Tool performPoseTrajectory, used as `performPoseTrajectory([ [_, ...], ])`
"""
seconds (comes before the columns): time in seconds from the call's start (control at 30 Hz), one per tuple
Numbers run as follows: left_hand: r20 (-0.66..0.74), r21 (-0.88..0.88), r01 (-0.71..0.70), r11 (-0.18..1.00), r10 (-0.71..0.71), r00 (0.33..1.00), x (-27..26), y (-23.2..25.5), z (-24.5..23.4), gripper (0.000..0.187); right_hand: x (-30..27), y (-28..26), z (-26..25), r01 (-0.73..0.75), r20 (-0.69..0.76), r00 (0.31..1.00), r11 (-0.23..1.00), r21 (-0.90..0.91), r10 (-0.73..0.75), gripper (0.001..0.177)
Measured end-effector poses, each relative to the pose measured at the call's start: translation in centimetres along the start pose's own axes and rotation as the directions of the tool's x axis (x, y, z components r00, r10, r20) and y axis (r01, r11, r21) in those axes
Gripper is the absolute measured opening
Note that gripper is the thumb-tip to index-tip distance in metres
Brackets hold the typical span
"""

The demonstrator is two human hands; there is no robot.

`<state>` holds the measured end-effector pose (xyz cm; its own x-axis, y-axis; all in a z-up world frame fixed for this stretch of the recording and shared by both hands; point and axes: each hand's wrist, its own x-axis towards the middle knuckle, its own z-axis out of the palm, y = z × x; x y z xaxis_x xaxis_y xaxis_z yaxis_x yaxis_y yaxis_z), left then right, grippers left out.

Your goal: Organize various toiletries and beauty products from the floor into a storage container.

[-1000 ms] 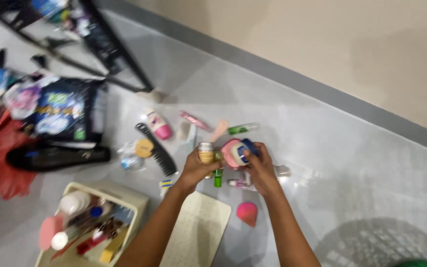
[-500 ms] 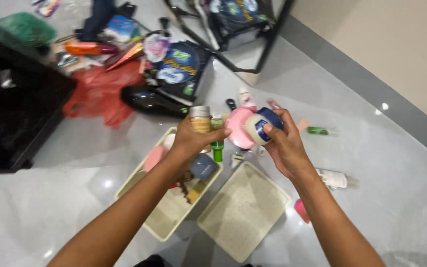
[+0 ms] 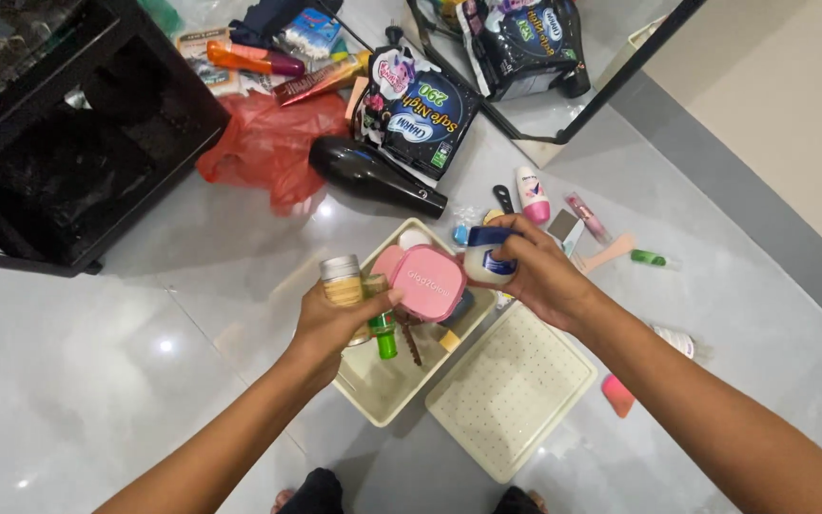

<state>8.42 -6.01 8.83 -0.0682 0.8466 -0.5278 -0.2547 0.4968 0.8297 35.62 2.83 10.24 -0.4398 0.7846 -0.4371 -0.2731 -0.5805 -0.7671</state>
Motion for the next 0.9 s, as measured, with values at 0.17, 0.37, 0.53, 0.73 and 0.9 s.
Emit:
performPoseTrajectory([
  [0.17,0.039,0.03,-0.048,0.998,0.047,0.998,1.7,1.1,1.0,0.047,0.3,1.7,-1.6,-0.028,-0.167,0.985,0.911,-0.411,-0.046,0.027],
  [0.37,0.055,0.095,-0.06,0.994,0.055,0.997,4.8,0.8,3.8,0.043,-2.0,-0.4,4.1,0.097,0.024,0.905,0.15,-0.984,-0.425,0.071],
  [0.53,0.009,0.145,-0.103,0.984,0.103,0.995,5.0,-1.7,4.5,0.043,-1.3,0.4,5.9,-0.009,-0.003,0.938,-0.016,-1.0,-0.348,0.091],
  [0.73,-0.016,0.134,-0.07,0.989,0.073,0.997,3.6,-2.5,3.7,0.044,0.0,2.4,6.1,-0.124,-0.108,0.986,-0.136,-0.983,-0.124,0.085],
  [0.9,-0.085,0.432,-0.208,0.878,0.269,0.959,3.1,-2.0,2.9,0.053,1.8,5.3,4.1,-0.159,-0.122,0.974,-0.199,-0.967,-0.189,0.081],
])
